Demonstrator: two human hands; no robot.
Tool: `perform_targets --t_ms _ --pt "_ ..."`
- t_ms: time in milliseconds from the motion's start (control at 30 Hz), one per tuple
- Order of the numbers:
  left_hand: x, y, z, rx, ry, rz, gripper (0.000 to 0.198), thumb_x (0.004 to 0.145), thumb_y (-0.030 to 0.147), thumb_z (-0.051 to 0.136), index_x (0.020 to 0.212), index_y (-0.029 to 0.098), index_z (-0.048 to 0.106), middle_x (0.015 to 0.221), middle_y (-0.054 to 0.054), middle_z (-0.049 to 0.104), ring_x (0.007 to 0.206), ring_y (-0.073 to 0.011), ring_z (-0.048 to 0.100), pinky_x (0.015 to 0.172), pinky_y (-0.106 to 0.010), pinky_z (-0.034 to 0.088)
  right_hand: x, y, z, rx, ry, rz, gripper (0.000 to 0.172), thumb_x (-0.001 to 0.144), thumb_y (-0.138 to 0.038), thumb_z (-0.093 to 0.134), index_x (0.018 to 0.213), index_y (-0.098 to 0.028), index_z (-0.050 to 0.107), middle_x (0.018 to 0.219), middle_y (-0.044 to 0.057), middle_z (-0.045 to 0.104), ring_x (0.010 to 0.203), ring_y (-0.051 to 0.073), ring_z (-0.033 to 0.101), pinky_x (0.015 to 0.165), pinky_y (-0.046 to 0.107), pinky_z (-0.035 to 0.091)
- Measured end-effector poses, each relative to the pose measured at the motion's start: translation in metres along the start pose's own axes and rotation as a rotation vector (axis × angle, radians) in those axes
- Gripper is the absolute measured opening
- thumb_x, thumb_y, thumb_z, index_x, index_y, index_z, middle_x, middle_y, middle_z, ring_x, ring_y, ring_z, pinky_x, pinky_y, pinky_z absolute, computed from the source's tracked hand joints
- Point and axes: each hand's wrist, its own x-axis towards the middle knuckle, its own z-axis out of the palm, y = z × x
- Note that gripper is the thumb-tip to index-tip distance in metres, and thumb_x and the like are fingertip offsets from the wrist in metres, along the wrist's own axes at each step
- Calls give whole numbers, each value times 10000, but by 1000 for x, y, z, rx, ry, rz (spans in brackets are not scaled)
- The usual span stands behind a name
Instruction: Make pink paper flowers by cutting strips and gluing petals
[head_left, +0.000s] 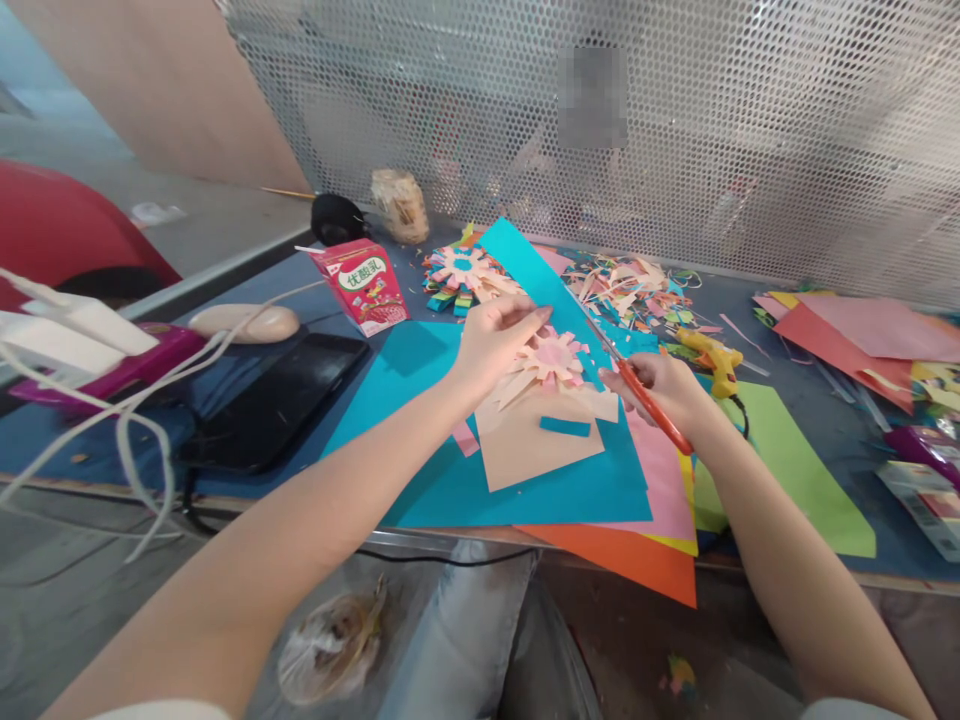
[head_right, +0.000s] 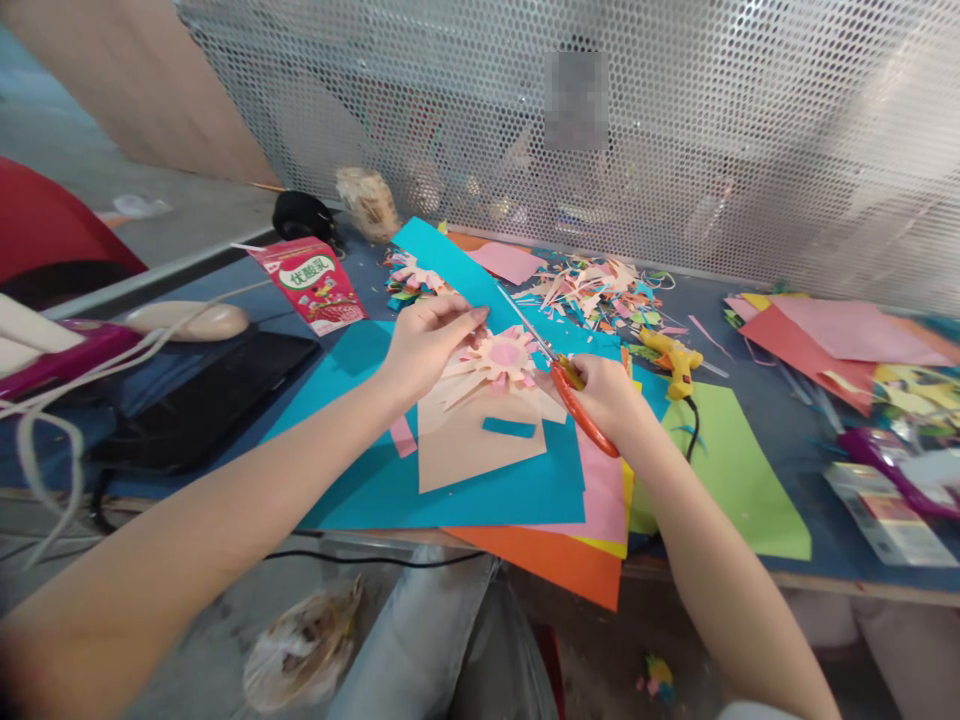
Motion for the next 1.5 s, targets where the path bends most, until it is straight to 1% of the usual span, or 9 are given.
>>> perform_targets --t_ms 200,467,633,800,933,1067,1200,1333,1500 --pt "1 -2 -1 -27 8 -21 204 655 313 702 626 143 594 546 10 589 498 -69 532 491 -181 421 0 -5 -1 -3 7 16 512 708 -682 474 615 -179 484 455 -26 427 401 75 329 427 243 234" --pt "-4 3 4 -31 -68 -45 214 664 305 692 574 152 574 538 13 572 486 -61 510 491 -191 411 0 -1 2 16 16 -14 492 713 -661 493 582 -196 398 452 -38 411 414 73 345 438 235 248" --pt "-4 4 5 -37 -55 -71 216 648 312 703 583 154 572 532 17 562 486 -65 512 499 -203 415 -1 -4 1 9 30 -4 486 717 -653 493 588 -186 447 444 -34 413 409 76 343 428 238 238" --pt "-2 3 4 -88 -45 -121 239 639 334 711 584 152 566 533 14 571 486 -72 531 463 -190 401 -1 -6 0 19 19 14 480 710 -644 506 585 -183 460 443 -31 421 394 68 324 421 239 234" --pt "0 0 0 -94 -25 -43 293 714 409 649 593 163 545 544 19 561 491 -80 542 461 -197 420 -2 -8 -1 16 11 30 511 683 -689 496 598 -185 468 442 -32 416 390 72 321 421 242 237" --pt "2 -2 -3 -33 4 43 278 729 377 642 587 164 534 556 17 575 497 -77 540 471 -193 426 -2 -9 0 1 1 31 534 669 -717 487 583 -193 435 437 -39 386 411 78 331 432 239 243" --pt "0 -1 -1 19 -17 27 282 720 365 645 563 165 523 537 14 573 495 -79 536 463 -189 409 -2 -7 2 11 -1 4 539 674 -720 485 575 -199 386 447 -43 385 435 82 353 447 232 250" --pt "-3 -1 2 17 -41 14 275 716 371 644 566 164 542 546 9 580 500 -83 541 457 -193 394 -2 -5 4 19 1 -5 532 688 -710 481 573 -200 376 451 -41 396 440 84 362 449 230 251" --pt "-3 -1 2 37 -32 -4 270 721 375 633 575 162 554 565 3 589 509 -77 544 489 -192 413 -1 -7 4 -12 1 2 537 698 -715 456 578 -192 434 442 -33 402 429 87 360 445 237 254"
